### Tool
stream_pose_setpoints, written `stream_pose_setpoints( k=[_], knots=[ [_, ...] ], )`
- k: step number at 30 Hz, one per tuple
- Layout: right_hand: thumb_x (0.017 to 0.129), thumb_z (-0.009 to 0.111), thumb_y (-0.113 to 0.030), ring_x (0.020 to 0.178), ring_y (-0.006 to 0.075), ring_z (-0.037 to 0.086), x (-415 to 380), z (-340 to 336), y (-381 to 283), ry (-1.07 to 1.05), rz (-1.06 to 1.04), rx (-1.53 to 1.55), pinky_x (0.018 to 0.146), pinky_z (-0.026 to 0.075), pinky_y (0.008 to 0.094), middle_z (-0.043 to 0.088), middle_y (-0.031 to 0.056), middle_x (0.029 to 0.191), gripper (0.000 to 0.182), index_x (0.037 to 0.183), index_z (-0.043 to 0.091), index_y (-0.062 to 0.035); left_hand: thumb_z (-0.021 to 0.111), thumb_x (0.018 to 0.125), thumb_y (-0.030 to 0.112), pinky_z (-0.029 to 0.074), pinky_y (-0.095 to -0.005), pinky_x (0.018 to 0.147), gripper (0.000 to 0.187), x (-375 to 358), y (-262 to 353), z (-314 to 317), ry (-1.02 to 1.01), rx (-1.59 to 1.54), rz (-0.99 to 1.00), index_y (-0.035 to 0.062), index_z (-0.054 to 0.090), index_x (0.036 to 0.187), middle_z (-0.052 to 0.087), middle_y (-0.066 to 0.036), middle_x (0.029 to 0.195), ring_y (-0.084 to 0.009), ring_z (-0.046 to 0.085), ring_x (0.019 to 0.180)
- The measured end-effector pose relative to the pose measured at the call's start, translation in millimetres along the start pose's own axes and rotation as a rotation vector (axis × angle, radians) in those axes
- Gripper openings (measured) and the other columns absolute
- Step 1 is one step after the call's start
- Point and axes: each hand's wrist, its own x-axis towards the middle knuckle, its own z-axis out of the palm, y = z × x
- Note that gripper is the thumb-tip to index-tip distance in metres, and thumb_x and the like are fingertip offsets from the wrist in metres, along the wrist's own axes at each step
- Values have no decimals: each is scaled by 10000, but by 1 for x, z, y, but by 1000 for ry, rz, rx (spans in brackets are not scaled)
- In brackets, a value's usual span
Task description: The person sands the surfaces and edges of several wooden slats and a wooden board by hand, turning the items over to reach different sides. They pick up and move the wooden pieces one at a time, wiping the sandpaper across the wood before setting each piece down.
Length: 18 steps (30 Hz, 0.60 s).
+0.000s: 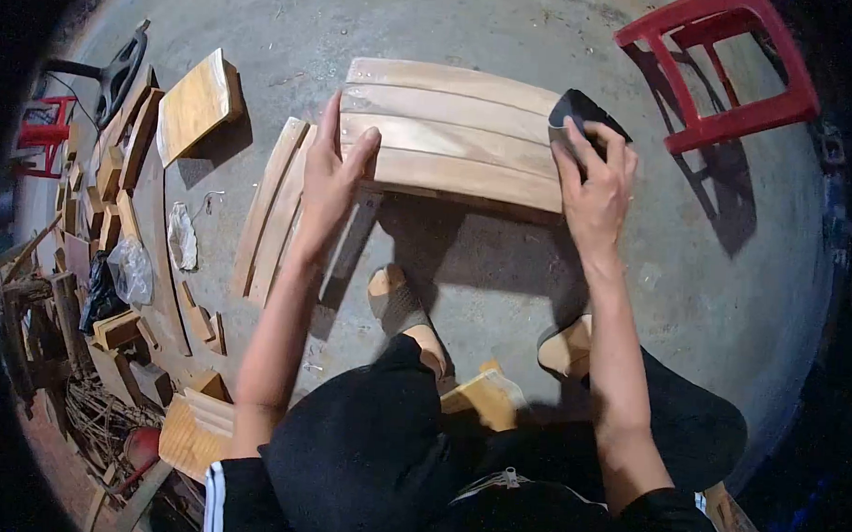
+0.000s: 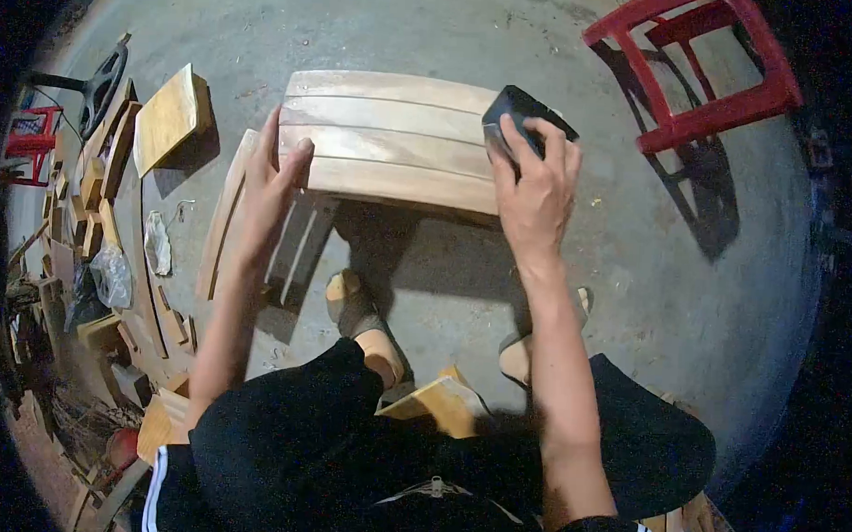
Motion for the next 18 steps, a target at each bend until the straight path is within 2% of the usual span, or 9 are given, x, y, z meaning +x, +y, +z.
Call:
stream_pose_setpoints(
  k=[3,5,8,9,10,12,13,16,18],
  knots=[
    [861,670,-136,1294,431,488,2,28,-28,64,-273,-49,1114,383,508,579,176,1347,363,1221,682,-89,646,962,274,384,-351,1084,662,-14,-18,10,134,-247,-104,-71,392,1466,548,-180,1375,-222,517,1266],
    [837,661,-130,1310,377,519,-5,38,-74,-91,-451,118,1120,399,514,613,127,1348,391,1225,667,-84,638,970,244,415,-337,1050,645,-35,-30,28,280,-481,-159,-53,379,1481,546,-160,1366,-206,529,1236],
    [851,637,-145,1281,344,550,26,75,-119,-122,-633,385,1095,431,474,629,120,1320,335,1173,663,-58,652,964,195,436,-319,1011,649,-48,-33,28,256,-353,-54,-9,354,1503,527,-116,1351,-180,540,1179],
    [855,640,-170,1262,359,556,48,93,-127,-37,-650,416,1060,452,473,655,129,1250,282,1107,658,-47,647,970,180,442,-305,995,626,-46,-25,28,261,-579,-281,-5,365,1498,536,-107,1336,-164,543,1157],
    [878,629,-140,1324,347,510,67,92,-135,-101,-608,368,1097,434,473,621,104,1341,328,1193,652,-50,641,975,160,445,-300,991,613,-44,-26,28,244,-569,-282,-7,365,1497,537,-100,1331,-160,543,1156],
    [760,650,-136,951,317,642,84,119,-156,-87,-606,150,843,538,422,651,128,942,154,880,633,-40,671,964,212,449,-304,995,626,-44,-36,28,257,-591,-274,-3,386,1478,544,-100,1335,-172,547,1175],
    [716,644,-136,808,281,610,69,134,-161,9,-714,168,759,533,406,604,104,834,121,799,610,-55,682,960,232,447,-317,1007,629,-43,-49,24,250,-589,-233,-2,395,1468,544,-99,1345,-184,544,1197],
    [712,685,-161,862,285,630,41,125,-164,-175,-1008,430,781,556,402,634,90,858,130,811,652,-83,685,963,282,415,-381,1072,553,-55,-80,26,214,-671,-44,7,466,1389,537,-82,1370,-222,514,1275],
    [725,692,-175,879,299,642,69,111,-157,-327,-796,251,802,564,418,649,88,871,131,819,666,-89,685,959,279,411,-364,1065,572,-51,-71,25,211,-562,-136,-6,465,1404,543,-86,1361,-210,519,1260]
  ],
)
